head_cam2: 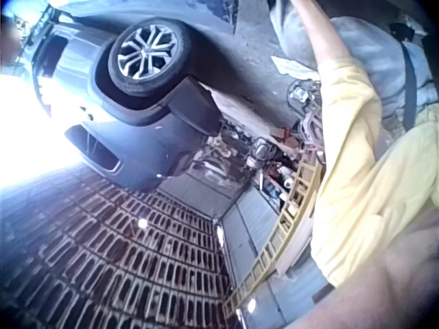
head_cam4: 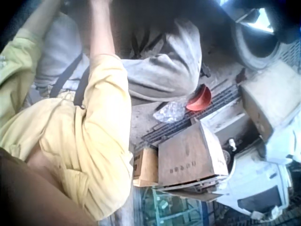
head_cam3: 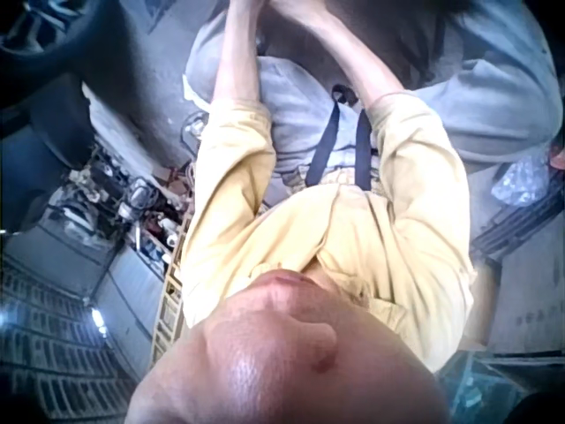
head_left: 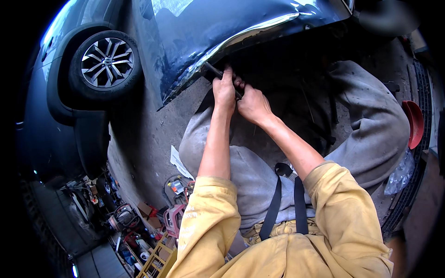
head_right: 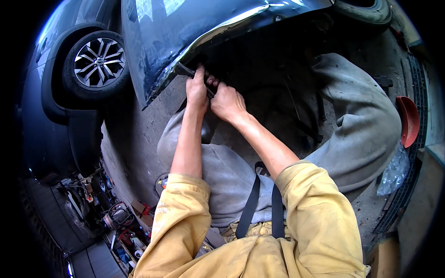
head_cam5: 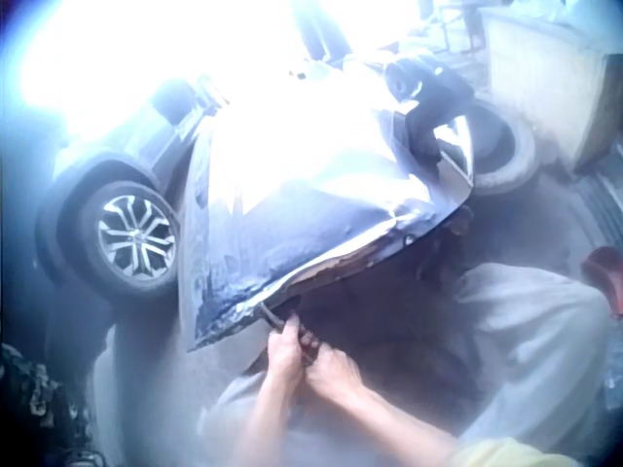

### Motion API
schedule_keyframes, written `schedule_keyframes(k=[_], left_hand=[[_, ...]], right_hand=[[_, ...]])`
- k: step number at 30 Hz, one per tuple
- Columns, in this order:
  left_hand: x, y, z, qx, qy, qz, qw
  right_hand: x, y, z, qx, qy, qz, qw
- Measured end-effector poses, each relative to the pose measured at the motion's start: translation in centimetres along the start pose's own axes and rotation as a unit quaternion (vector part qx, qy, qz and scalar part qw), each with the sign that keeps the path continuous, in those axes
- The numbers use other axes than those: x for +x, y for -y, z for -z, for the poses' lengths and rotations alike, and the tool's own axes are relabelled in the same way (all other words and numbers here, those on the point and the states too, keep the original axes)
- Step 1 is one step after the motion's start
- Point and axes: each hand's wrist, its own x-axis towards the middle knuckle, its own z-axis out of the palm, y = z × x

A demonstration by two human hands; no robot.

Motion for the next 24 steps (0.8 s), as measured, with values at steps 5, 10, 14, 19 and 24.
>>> schedule_keyframes(k=[5,10,14,19,24], left_hand=[[1.1,1.3,-0.2,0.002,-0.029,-0.06,0.998],[1.7,1.8,0.4,0.025,-0.035,-0.083,0.996],[0.9,1.0,-0.4,0.002,-0.043,-0.066,0.997],[0.0,-0.3,-1.3,0.052,-0.098,-0.039,0.993],[-0.6,-2.5,-0.9,0.035,-0.05,0.06,0.996]], right_hand=[[2.1,-2.1,-0.9,0.02,-0.021,0.062,0.998],[2.7,-2.7,-2.0,0.056,-0.043,0.074,0.995],[1.7,-1.5,-1.5,0.032,-0.065,0.047,0.996],[0.0,0.0,-1.1,0.012,-0.055,0.01,0.998],[-2.4,3.7,-0.1,-0.002,-0.03,-0.084,0.996]])
